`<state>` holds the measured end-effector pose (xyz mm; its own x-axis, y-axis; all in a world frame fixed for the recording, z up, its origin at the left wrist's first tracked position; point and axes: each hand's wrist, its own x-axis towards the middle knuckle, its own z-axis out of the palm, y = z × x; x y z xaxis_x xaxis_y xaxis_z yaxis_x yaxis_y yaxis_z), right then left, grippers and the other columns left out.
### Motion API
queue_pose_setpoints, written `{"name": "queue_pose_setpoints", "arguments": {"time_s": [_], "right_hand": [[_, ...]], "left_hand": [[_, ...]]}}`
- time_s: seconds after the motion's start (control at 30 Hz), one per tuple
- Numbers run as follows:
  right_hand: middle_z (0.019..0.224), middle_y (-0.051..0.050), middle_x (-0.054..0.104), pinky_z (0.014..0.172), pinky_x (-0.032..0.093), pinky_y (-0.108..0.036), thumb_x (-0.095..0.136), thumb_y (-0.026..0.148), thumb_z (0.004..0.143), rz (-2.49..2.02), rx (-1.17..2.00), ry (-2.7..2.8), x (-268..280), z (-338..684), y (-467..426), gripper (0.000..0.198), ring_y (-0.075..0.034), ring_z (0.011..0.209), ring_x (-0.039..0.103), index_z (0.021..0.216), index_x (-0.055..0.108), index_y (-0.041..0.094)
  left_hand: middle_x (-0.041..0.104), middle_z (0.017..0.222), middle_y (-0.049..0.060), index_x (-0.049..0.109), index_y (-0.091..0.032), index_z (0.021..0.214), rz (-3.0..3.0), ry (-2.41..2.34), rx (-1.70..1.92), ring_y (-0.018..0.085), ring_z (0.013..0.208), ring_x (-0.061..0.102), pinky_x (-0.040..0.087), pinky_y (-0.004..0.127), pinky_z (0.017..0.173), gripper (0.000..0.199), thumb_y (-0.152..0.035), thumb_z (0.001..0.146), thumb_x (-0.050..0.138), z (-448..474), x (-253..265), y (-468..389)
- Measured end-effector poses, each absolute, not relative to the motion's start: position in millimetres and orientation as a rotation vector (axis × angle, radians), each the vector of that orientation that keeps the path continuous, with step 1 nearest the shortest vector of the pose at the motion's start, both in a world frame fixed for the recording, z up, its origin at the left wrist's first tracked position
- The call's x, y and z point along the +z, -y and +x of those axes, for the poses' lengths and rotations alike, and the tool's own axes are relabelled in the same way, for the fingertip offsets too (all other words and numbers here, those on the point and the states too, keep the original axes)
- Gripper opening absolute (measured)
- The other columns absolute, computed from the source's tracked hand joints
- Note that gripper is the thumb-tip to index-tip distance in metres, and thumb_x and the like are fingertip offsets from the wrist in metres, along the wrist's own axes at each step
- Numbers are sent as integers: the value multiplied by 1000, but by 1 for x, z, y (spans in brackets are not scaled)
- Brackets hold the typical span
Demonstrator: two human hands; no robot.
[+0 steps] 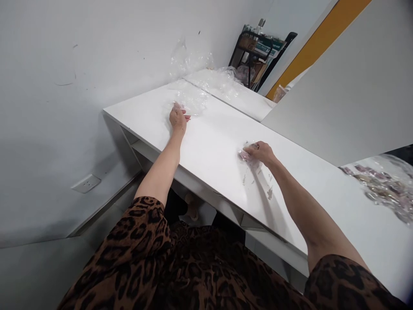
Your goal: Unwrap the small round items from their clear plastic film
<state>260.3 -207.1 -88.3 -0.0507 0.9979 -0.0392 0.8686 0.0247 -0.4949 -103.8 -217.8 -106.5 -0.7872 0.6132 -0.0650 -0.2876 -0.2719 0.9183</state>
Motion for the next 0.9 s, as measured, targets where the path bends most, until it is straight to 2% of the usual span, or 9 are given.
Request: {"name": "queue_pose_setpoints", "arguments": {"time_s": [0.13, 0.27, 0.33, 0.47, 0.57, 0.67, 0.77, 0.9], "right_hand": [[70, 2, 53, 65, 38, -30, 80, 40, 75, -1816, 815, 1721, -73, 256, 221, 38, -15, 69, 47, 73, 47, 23], [78, 0, 60, 69, 39, -29, 78, 48, 77, -1611, 1018, 1741, -63, 253, 248, 36, -15, 75, 51, 76, 52, 22], [79, -1, 61, 69, 39, -29, 77, 48, 77, -1628, 1015, 1855, -65, 246, 262, 35, -16, 77, 51, 78, 55, 22], [71, 3, 55, 66, 35, -29, 77, 35, 75, -1665, 862, 1966, -74, 227, 278, 29, -16, 71, 47, 75, 50, 24], [64, 6, 50, 65, 33, -29, 83, 23, 67, -1557, 1023, 1832, -76, 219, 287, 32, -15, 67, 43, 74, 51, 24], [67, 7, 55, 67, 39, -29, 92, 19, 59, -1379, 1314, 1498, -71, 229, 306, 45, -15, 69, 50, 84, 55, 26], [77, 5, 69, 67, 48, -31, 97, 24, 56, -1368, 1400, 1268, -68, 261, 332, 56, -19, 74, 63, 97, 59, 29], [83, -4, 77, 59, 52, -30, 92, 20, 62, -1449, 1350, 944, -70, 333, 350, 35, -18, 71, 65, 85, 66, 23]], "left_hand": [[67, 83, 4, 72, -19, 109, 421, -1399, 2091, 12, 57, 66, 49, 22, 52, 47, -59, 105, 49, -103, -109, 218], [69, 83, 5, 72, -19, 113, 398, -1374, 2079, 12, 58, 67, 49, 22, 52, 44, -57, 106, 50, -103, -110, 219], [69, 82, 4, 71, -19, 113, 399, -1376, 2074, 11, 55, 64, 48, 20, 51, 43, -54, 108, 47, -103, -109, 219], [65, 76, 1, 70, -17, 115, 430, -1426, 2048, 8, 50, 61, 47, 17, 49, 43, -48, 111, 41, -103, -105, 221], [61, 71, -1, 67, -14, 122, 451, -1477, 2004, 7, 49, 61, 46, 15, 49, 43, -43, 112, 38, -103, -99, 224], [58, 69, -3, 66, -13, 123, 441, -1527, 1972, 6, 47, 60, 44, 13, 46, 39, -40, 111, 41, -101, -93, 228], [57, 71, -3, 65, -11, 116, 462, -1583, 1961, 5, 45, 58, 44, 14, 46, 40, -39, 112, 36, -99, -88, 229], [58, 74, -4, 60, -7, 112, 551, -1705, 1910, 5, 47, 58, 45, 17, 45, 49, -37, 115, 21, -99, -85, 227]]}}
